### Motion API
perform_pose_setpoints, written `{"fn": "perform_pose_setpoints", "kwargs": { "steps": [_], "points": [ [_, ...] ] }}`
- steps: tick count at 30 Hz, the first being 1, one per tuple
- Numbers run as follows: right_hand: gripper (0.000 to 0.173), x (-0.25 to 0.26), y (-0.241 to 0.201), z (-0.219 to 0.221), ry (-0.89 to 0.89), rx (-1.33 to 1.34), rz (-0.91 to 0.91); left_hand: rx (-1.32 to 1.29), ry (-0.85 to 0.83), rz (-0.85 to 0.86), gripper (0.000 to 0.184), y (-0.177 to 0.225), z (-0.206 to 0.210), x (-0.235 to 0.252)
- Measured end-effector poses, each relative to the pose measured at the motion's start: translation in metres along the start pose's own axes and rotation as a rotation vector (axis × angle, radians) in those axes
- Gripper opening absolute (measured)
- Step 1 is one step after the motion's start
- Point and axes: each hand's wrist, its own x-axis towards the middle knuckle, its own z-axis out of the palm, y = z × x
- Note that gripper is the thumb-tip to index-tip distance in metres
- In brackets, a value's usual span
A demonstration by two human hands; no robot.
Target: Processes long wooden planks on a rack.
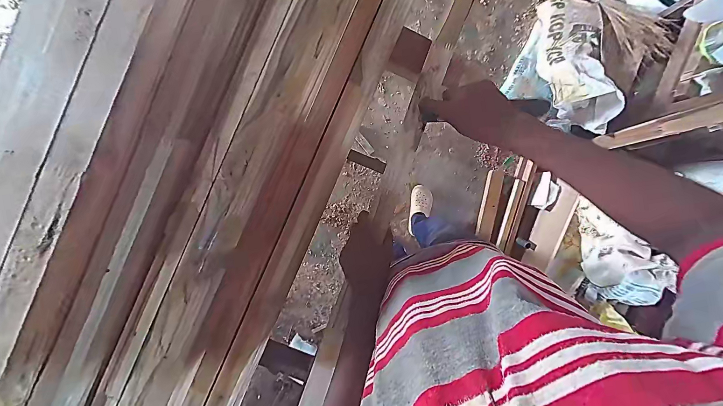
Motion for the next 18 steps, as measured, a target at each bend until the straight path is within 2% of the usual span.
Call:
{"fn": "perform_pose_setpoints", "kwargs": {
  "steps": [3,6,12,13,15,18],
  "points": [
    [0.036,0.018,0.034,-0.001,0.114,-0.064,-0.396,0.013,-0.043,-0.029,0.058,0.003,-0.003,0.001],
    [0.033,0.048,0.055,-0.008,0.074,-0.094,-0.711,0.012,-0.064,-0.033,0.06,0.003,-0.001,0.004],
    [0.041,0.099,0.047,-0.037,-0.249,-0.228,-0.99,-0.024,0.113,0.05,0.059,-0.002,0.009,-0.001],
    [0.037,0.104,0.042,-0.039,-0.292,-0.239,-1.025,-0.026,0.134,0.058,0.058,-0.003,0.011,0.0],
    [0.022,0.106,0.034,-0.034,-0.303,-0.218,-1.115,-0.026,0.137,0.051,0.055,-0.004,0.013,-0.001],
    [0.035,0.111,0.033,-0.032,-0.287,-0.229,-1.206,-0.017,0.138,0.027,0.056,-0.002,0.014,-0.001]
  ]
}}
